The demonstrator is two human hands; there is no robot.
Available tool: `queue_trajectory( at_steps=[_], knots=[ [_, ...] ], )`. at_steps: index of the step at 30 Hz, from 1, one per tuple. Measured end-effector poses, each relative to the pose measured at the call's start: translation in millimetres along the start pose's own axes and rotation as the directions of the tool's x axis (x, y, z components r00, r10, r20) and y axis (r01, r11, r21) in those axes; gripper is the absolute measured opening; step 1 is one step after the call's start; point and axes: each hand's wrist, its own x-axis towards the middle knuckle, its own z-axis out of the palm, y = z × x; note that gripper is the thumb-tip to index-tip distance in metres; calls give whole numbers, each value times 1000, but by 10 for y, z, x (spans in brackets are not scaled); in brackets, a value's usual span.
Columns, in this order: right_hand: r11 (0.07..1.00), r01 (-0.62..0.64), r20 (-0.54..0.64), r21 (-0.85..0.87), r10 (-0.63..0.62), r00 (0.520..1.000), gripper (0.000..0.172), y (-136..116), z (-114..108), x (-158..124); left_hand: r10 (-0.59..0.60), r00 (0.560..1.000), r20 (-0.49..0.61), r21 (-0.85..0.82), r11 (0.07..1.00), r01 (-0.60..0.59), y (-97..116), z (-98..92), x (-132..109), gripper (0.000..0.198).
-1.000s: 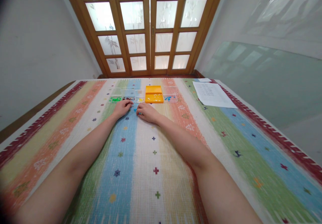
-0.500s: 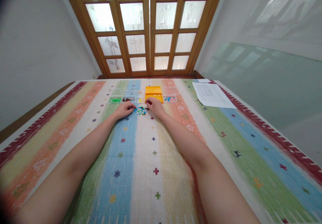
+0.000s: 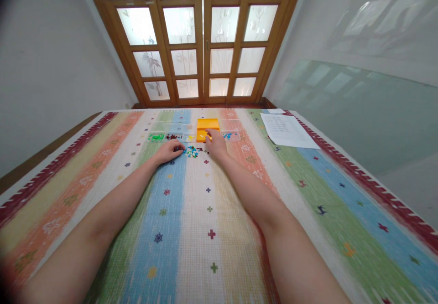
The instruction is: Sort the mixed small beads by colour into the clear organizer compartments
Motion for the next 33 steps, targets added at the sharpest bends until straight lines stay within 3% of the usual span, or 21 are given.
queue_trajectory(
  at_steps=[4, 10, 19, 26, 33],
  knots=[
    [971, 235, 196, -52, -221, 955, 19, -233, 23, -70, -25, 1000, -7, 30, 999, 25, 9, 40, 14, 17],
    [842, 538, 430, -45, -470, 771, 19, -615, 66, -180, -41, 997, -60, 14, 999, 42, -21, 60, 26, 21],
    [783, 612, 486, -114, -493, 722, 19, -685, 46, -236, -79, 993, -89, -5, 997, 79, -50, 59, 21, 22],
    [687, 722, 534, -78, -583, 612, 16, -760, 46, -226, -86, 992, -89, -7, 996, 86, -54, 68, 26, 22],
    [676, 734, 528, -71, -598, 603, 14, -753, 66, -236, -56, 994, -96, 5, 998, 57, -78, 80, 31, 24]
  ],
)
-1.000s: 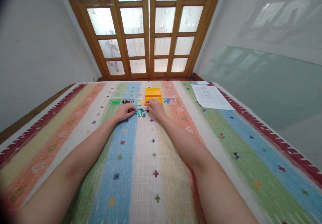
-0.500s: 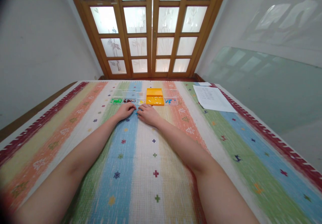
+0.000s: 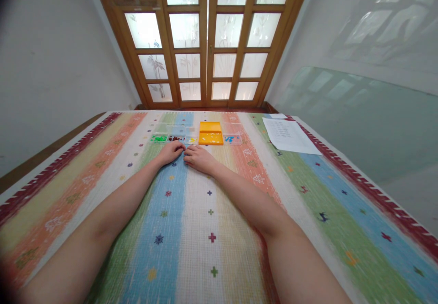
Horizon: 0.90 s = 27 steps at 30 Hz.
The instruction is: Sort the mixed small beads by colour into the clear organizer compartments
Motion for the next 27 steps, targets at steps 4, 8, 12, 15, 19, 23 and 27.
queue_trajectory(
  at_steps=[4, 8, 12, 15, 19, 23, 27],
  knots=[
    [998, -23, -26, 61, 24, 999, 15, 41, 47, -12, 15, 1000, 0, -19, 1000, -15, -14, 1, 0, 24],
    [979, -150, -114, 135, 166, 980, 16, 194, 71, -74, 4, 1000, 7, -29, 1000, -4, -2, -10, -6, 24],
    [883, -440, -281, 162, 469, 837, 15, 510, 44, -258, -21, 1000, 13, -18, 1000, 21, 11, -24, -12, 24],
    [730, -649, -411, 216, 671, 618, 16, 812, 30, -468, -24, 1000, 10, -20, 1000, 24, 9, -28, -14, 24],
    [548, -807, -447, 222, 792, 415, 19, 1133, 51, -718, -25, 1000, 14, -20, 999, 25, 0, -25, -14, 24],
    [437, -874, -427, 212, 846, 319, 23, 1246, 93, -823, -26, 1000, 16, -12, 1000, 26, 5, -27, -17, 24],
    [401, -889, -436, 219, 856, 278, 28, 1243, 122, -835, -28, 1000, 13, -11, 1000, 29, 14, -31, -23, 24]
  ],
)
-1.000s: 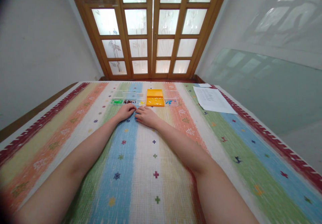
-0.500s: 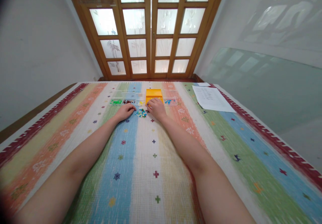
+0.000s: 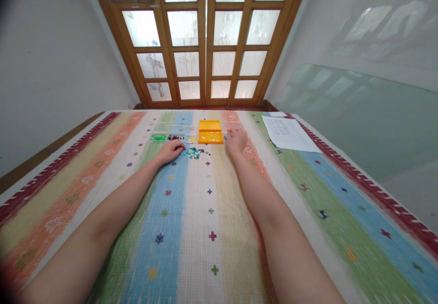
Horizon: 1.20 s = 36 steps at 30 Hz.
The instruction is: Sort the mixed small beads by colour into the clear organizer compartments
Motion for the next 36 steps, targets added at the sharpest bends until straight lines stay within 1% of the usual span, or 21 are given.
queue_trajectory(
  at_steps=[3, 7, 12, 16, 19, 22, 26, 28, 30, 31, 32, 34, 36],
  knots=[
    [1000, -1, -4, 13, 1, 1000, 30, -9, 8, -12, 1, 1000, 0, 1, 1000, -1, -2, 2, -1, 24],
    [998, 48, 38, 52, -50, 998, 30, -58, 34, -38, 13, 1000, -1, 6, 1000, -13, -8, 4, 2, 24],
    [978, 174, 76, 112, -183, 980, 27, -218, 35, -110, 43, 999, -2, 9, 999, -43, 43, -15, -4, 22],
    [950, 270, 101, 156, -288, 952, 23, -350, -6, -169, 120, 993, 23, -47, 992, -119, 145, -33, -17, 20],
    [944, 280, 111, 175, -301, 947, 23, -389, -19, -187, 168, 983, 68, -106, 981, -160, 204, -33, -24, 17],
    [943, 273, 112, 188, -297, 948, 23, -378, -6, -184, 206, 973, 101, -131, 973, -192, 221, -29, -24, 16],
    [937, 286, 101, 202, -311, 945, 22, -351, 22, -179, 238, 966, 103, -116, 967, -226, 218, -27, -23, 15],
    [926, 308, 112, 216, -337, 935, 22, -363, 21, -190, 246, 964, 100, -118, 965, -234, 222, -28, -24, 13],
    [906, 349, 147, 238, -389, 909, 21, -409, 3, -216, 238, 967, 92, -127, 966, -226, 222, -28, -24, 12],
    [892, 377, 174, 251, -424, 889, 21, -449, -11, -237, 222, 971, 85, -130, 969, -210, 216, -28, -23, 12],
    [875, 407, 204, 263, -462, 863, 20, -499, -28, -263, 200, 977, 73, -128, 973, -190, 204, -28, -21, 12],
    [831, 475, 265, 290, -547, 794, 18, -628, -60, -334, 149, 988, 37, -108, 984, -144, 162, -26, -14, 14],
    [786, 537, 300, 307, -615, 729, 16, -776, -83, -423, 101, 995, -7, -74, 992, -101, 103, -23, -5, 15]
  ],
)
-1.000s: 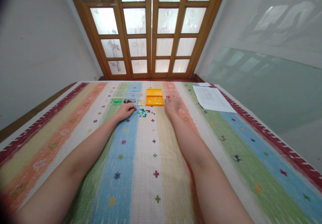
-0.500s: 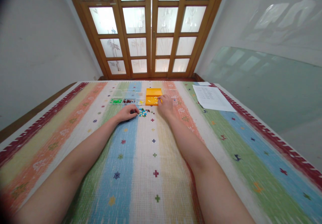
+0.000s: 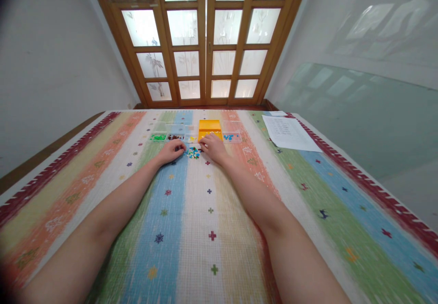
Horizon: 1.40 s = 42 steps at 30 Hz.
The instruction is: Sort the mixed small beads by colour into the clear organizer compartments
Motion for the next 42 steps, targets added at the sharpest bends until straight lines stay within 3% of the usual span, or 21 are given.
queue_trajectory(
  at_steps=[4, 8, 17, 31, 34, 37, 42],
  knots=[
    [995, 98, 109, 1, -98, 989, 14, -291, 92, 21, -83, 994, -68, 56, 995, 87, -95, 2, 5, 18],
    [987, 157, 159, 29, -159, 974, 14, -419, 146, 11, -104, 992, -77, 80, 991, 110, -104, 8, 5, 19],
    [978, 195, 195, 71, -205, 959, 16, -464, 129, -13, -109, 992, -62, 116, 986, 116, -93, 4, 8, 20],
    [977, 173, 147, 121, -190, 971, 9, -416, 185, -24, -108, 993, -51, 102, 988, 113, -94, 8, 13, 20],
    [986, 115, 86, 120, -126, 988, 8, -374, 173, -2, -114, 992, -46, 101, 988, 118, -84, 1, 13, 21],
    [996, -13, -41, 88, 17, 999, 9, -239, 132, 30, -114, 992, -44, 107, 987, 118, -72, -8, 10, 20],
    [966, -257, -250, 9, 251, 935, 14, 170, -16, 35, -83, 996, -30, 131, 988, 87, -51, -5, 3, 20]
  ],
)
